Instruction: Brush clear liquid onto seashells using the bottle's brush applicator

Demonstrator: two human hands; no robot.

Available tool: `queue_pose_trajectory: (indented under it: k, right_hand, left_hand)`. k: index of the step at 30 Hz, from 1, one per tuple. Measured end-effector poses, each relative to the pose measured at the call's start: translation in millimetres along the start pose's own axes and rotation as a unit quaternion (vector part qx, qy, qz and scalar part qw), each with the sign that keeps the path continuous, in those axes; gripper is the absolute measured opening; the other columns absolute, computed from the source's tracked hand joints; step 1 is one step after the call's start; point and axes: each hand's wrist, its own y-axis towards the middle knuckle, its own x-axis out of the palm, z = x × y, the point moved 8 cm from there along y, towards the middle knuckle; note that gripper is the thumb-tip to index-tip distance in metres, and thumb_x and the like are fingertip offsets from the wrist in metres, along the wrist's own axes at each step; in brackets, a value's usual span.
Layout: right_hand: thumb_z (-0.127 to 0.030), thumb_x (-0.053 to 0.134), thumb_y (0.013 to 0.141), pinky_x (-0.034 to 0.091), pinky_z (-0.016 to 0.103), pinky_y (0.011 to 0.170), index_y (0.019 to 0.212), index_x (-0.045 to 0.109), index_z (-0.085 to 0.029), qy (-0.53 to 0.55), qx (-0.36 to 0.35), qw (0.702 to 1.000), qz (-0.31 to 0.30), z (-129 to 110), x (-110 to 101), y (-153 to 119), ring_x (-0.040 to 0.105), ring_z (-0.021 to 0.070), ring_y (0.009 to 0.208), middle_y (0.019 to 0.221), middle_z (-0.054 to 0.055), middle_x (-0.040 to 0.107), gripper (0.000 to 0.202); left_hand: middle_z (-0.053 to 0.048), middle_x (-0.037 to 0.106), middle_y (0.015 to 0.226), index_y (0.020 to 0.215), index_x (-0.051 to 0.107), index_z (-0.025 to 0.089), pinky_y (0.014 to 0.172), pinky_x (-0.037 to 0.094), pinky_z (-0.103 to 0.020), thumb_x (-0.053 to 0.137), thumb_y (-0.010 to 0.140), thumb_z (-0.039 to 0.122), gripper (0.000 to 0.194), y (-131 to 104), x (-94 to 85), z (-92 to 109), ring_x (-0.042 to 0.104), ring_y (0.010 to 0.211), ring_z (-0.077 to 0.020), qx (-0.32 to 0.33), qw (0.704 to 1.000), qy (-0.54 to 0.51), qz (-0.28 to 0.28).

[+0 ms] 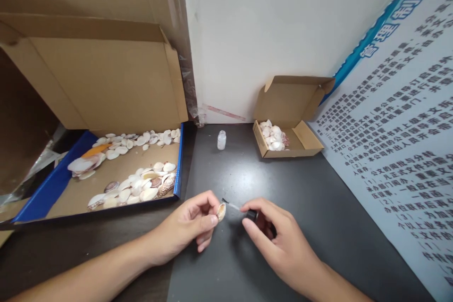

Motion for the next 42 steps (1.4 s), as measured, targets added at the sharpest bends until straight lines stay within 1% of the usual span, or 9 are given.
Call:
queue_pose_trajectory:
  k: [6, 11, 15, 18, 24, 27, 32, 37, 42]
  right_hand:
    - [-0.031, 0.054, 0.094, 0.040, 0.021, 0.051, 0.104, 0.060, -0.024, 0.023, 0.060, 0.997, -0.052, 16, 13, 0, 0.056, 0.0121, 0.056, 0.066, -0.004, 0.058, 0.013]
    - [-0.039, 0.053, 0.096, 0.043, 0.021, 0.050, 0.100, 0.045, -0.023, 0.134, 0.103, 0.983, -0.071, 24, 25, -4, 0.062, 0.0111, 0.055, 0.081, -0.001, 0.065, 0.018]
    - [-0.040, 0.051, 0.098, 0.043, 0.021, 0.054, 0.100, 0.040, -0.023, 0.177, 0.071, 0.978, -0.088, 14, 30, -4, 0.062, 0.0106, 0.059, 0.081, -0.002, 0.065, 0.020]
    - [-0.040, 0.046, 0.100, 0.042, 0.022, 0.057, 0.117, 0.040, -0.023, 0.160, 0.038, 0.982, -0.094, 8, 33, -5, 0.060, 0.0117, 0.060, 0.075, -0.004, 0.061, 0.025]
    - [-0.030, 0.049, 0.092, 0.046, 0.029, 0.066, 0.137, 0.035, -0.020, 0.078, -0.041, 0.991, -0.104, -2, 40, -7, 0.061, 0.0171, 0.069, 0.080, 0.000, 0.065, 0.048]
    - [-0.029, 0.052, 0.088, 0.047, 0.030, 0.071, 0.128, 0.044, -0.019, 0.072, -0.058, 0.991, -0.100, -7, 40, -6, 0.064, 0.0190, 0.076, 0.087, 0.002, 0.067, 0.041]
    - [-0.020, 0.050, 0.086, 0.042, 0.025, 0.063, 0.086, 0.054, -0.020, 0.092, -0.040, 0.991, -0.089, -9, 37, -1, 0.057, 0.0142, 0.068, 0.080, -0.001, 0.063, 0.004]
    - [-0.019, 0.050, 0.086, 0.038, 0.022, 0.060, 0.077, 0.052, -0.019, 0.093, 0.004, 0.990, -0.104, -2, 41, 1, 0.052, 0.0121, 0.063, 0.070, -0.003, 0.059, 0.009]
    - [-0.017, 0.051, 0.083, 0.034, 0.022, 0.059, 0.071, 0.049, -0.019, 0.058, 0.002, 0.992, -0.115, 0, 41, 0, 0.043, 0.0106, 0.060, 0.065, -0.005, 0.051, 0.012]
  left_hand:
    - [0.000, 0.059, 0.079, 0.081, 0.061, 0.016, 0.072, 0.039, -0.025, 0.072, 0.083, 0.037, 0.024, -5, 3.5, 13, 0.053, 0.076, -0.0121, 0.054, 0.997, 0.048, -0.020]
    - [-0.004, 0.061, 0.086, 0.083, 0.067, 0.018, 0.086, 0.039, -0.033, 0.069, 0.086, 0.033, 0.016, -18, 33.2, 26, 0.054, 0.096, -0.0193, 0.093, 0.990, 0.062, -0.083]
    - [-0.003, 0.060, 0.084, 0.082, 0.067, 0.019, 0.094, 0.037, -0.038, 0.068, 0.086, 0.030, 0.012, -24, 54.0, 40, 0.054, 0.099, -0.0208, 0.148, 0.980, 0.085, -0.099]
    - [-0.005, 0.061, 0.087, 0.080, 0.065, 0.019, 0.096, 0.037, -0.040, 0.068, 0.085, 0.032, 0.014, -23, 61.8, 43, 0.053, 0.103, -0.0233, 0.162, 0.978, 0.093, -0.092]
    - [-0.003, 0.058, 0.082, 0.077, 0.062, 0.018, 0.087, 0.038, -0.034, 0.067, 0.085, 0.036, 0.020, -19, 67.7, 37, 0.051, 0.086, -0.0183, 0.169, 0.975, 0.126, -0.070]
    - [-0.002, 0.055, 0.078, 0.074, 0.060, 0.018, 0.079, 0.037, -0.030, 0.068, 0.084, 0.037, 0.024, -19, 66.2, 30, 0.048, 0.080, -0.0170, 0.161, 0.975, 0.143, -0.059]
    - [-0.002, 0.053, 0.079, 0.075, 0.058, 0.017, 0.079, 0.037, -0.031, 0.069, 0.083, 0.038, 0.025, -17, 58.8, 23, 0.048, 0.082, -0.0175, 0.146, 0.982, 0.112, -0.036]
    - [-0.003, 0.056, 0.081, 0.077, 0.059, 0.017, 0.080, 0.038, -0.031, 0.069, 0.084, 0.035, 0.021, -17, 58.1, 26, 0.050, 0.081, -0.0172, 0.156, 0.984, 0.075, -0.042]
    - [-0.004, 0.057, 0.082, 0.077, 0.062, 0.016, 0.081, 0.040, -0.033, 0.070, 0.082, 0.036, 0.022, -18, 56.1, 23, 0.054, 0.085, -0.0192, 0.144, 0.986, 0.069, -0.041]
